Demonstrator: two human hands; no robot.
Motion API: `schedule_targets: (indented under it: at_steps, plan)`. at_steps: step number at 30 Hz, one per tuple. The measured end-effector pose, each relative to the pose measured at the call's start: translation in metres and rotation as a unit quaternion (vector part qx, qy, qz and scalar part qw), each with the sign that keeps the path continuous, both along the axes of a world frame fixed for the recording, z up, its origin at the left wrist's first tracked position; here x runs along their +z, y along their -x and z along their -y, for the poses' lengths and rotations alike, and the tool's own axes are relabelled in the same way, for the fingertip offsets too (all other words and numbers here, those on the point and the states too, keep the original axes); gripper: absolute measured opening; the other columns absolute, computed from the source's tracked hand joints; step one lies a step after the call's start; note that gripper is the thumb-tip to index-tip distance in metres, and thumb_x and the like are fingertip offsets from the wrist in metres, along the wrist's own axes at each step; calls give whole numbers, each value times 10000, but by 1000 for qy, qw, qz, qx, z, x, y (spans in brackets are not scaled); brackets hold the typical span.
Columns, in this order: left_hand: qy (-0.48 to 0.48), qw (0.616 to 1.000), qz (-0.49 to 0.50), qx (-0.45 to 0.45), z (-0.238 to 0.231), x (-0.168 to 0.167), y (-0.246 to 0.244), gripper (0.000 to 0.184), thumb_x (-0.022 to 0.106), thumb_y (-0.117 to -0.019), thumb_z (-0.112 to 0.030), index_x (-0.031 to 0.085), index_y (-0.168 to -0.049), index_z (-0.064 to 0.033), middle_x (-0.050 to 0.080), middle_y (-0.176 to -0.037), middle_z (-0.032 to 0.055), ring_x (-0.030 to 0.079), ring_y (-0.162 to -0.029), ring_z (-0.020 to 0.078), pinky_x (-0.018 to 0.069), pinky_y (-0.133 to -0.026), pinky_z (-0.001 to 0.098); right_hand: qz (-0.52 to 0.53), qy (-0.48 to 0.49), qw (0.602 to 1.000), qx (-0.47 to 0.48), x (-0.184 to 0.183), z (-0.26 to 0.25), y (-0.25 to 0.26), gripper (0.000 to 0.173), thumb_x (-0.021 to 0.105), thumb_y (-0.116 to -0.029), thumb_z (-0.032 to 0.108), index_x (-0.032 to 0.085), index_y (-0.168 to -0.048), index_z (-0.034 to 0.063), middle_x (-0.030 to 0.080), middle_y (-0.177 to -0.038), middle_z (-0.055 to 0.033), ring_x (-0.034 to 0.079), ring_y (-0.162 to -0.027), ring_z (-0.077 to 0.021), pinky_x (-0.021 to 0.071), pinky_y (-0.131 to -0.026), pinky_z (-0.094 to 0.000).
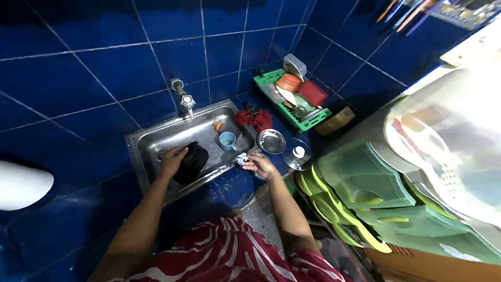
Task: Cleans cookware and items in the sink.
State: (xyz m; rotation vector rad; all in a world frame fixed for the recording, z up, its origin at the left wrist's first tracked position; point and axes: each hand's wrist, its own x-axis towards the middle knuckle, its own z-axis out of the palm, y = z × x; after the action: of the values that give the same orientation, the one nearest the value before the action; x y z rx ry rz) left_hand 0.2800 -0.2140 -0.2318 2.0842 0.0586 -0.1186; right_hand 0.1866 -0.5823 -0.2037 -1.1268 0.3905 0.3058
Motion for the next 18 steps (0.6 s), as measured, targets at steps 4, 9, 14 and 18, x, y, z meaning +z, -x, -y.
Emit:
schedule_targets:
  at_steps: [4, 9, 14, 18]
  plan:
    - [-17, 1000, -11, 4, 2, 7, 2, 439, 584, -1037, -449, 706, -1215, -67, 699, -1189, 174, 658, -1119, 302, 487, -1011, 550, 97, 149, 984, -6, 0, -100, -55, 266, 561, -1041, 64, 591, -1221, -130, 674, -1126, -237, 720, -933, -242, 627, -853, -380]
    - [-39, 999, -21, -14, 2, 7, -2, 472, 535, -1048, -485, 694, -1260, -94, 699, -1225, 149, 657, -1159, 278, 488, -1037, 527, 269, 448, 837, 163, -33, -168, -86, 284, 569, -1033, 237, 741, -1146, 41, 722, -1239, -114, 678, -1174, -203, 526, -1065, -407]
    - [-55, 998, -8, -27, 6, 1, 0, 451, 525, -1056, -464, 710, -1221, -88, 713, -1167, 135, 672, -1097, 247, 506, -1001, 503, 207, 465, 848, 146, -49, -168, -94, 300, 567, -1049, 250, 741, -1185, 45, 730, -1221, -126, 681, -1179, -229, 515, -1076, -428]
    - [-75, 997, -16, -21, 16, 3, 0, 471, 492, -1062, -488, 716, -1204, -98, 717, -1135, 135, 672, -1079, 272, 502, -978, 544, 207, 488, 835, 147, -43, -174, -83, 326, 523, -1056, 234, 729, -1225, 47, 717, -1259, -127, 668, -1208, -244, 508, -1087, -443]
